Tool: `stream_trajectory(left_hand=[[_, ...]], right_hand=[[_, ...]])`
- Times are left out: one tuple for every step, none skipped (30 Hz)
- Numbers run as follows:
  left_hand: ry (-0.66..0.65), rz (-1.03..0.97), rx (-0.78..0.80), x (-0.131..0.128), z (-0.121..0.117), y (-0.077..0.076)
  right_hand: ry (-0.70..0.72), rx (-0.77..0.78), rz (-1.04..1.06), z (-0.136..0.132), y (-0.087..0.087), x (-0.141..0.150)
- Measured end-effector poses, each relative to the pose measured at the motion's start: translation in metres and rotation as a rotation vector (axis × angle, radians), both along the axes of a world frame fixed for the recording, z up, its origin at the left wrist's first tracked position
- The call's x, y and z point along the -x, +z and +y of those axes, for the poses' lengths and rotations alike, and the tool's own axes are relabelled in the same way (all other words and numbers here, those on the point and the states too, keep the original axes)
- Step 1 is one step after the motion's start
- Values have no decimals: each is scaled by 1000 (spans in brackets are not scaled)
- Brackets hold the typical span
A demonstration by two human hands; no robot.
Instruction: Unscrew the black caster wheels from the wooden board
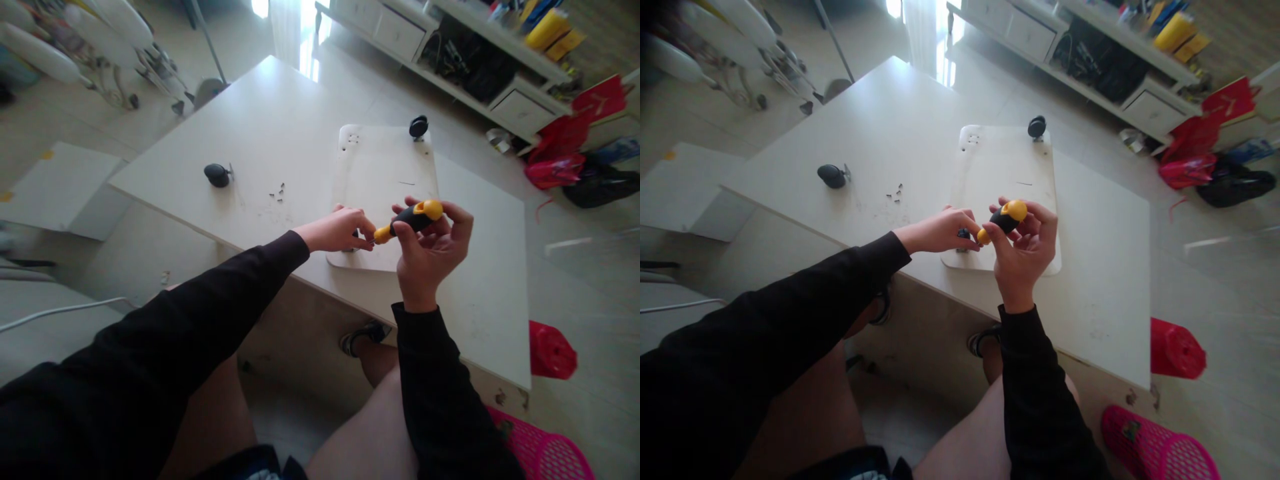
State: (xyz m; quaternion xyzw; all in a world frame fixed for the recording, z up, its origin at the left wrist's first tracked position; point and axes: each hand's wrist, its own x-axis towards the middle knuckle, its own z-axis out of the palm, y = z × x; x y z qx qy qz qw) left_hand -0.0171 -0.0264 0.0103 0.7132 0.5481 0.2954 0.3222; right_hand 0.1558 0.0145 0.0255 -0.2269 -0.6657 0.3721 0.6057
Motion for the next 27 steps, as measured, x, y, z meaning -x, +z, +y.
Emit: stream_trajectory(left_hand=[[13,0,-3,0,0,0],[25,1,-5,0,0,0],[36,3,-6,0,0,0],[43,5,-7,0,1,0],[47,8,-8,0,1,0],[50,11,-9,0,1,-1],[54,14,-9,0,2,-2],[57,16,-9,0,2,-3],[58,16,-9,0,2,-3],[57,16,-9,0,2,-4],[57,14,-11,1,2,-4],[55,12,-12,1,1,-4],[53,9,-13,1,1,-4],[50,7,-11,1,1,-4],[49,7,-9,1,1,-4],[48,6,-5,1,1,-4],[46,7,-1,1,0,-4],[46,7,2,0,0,-4],[49,9,6,0,1,-4],[51,11,7,0,1,-4],[54,13,8,0,1,-5],[56,14,8,0,1,-5],[55,14,6,0,1,-6],[55,11,3,0,1,-6],[55,8,0,0,1,-7],[58,4,-2,0,1,-7],[61,2,-5,0,1,-8]], right_hand=[[8,-11,-2,0,0,1],[15,-20,-4,0,0,2],[22,-28,-8,0,0,3],[30,-34,-15,0,-1,3],[37,-38,-22,0,-1,4],[45,-40,-31,0,-1,5],[50,-42,-36,0,-2,5],[56,-43,-39,0,-2,6],[62,-43,-41,0,-2,6],[68,-42,-40,-1,-2,6],[73,-40,-37,-1,-2,6],[80,-39,-35,-1,-3,6],[83,-38,-32,-1,-3,6],[85,-38,-31,0,-3,6],[85,-37,-32,0,-3,6],[84,-38,-33,0,-3,6],[83,-40,-35,0,-3,6],[81,-42,-37,0,-3,6],[80,-44,-38,0,-3,7],[81,-46,-38,0,-3,7],[83,-48,-35,0,-4,7],[86,-49,-33,0,-4,7],[91,-50,-30,0,-4,7],[96,-50,-28,0,-4,6],[98,-50,-29,0,-4,6],[98,-50,-33,0,-5,6],[95,-49,-39,0,-5,5]])
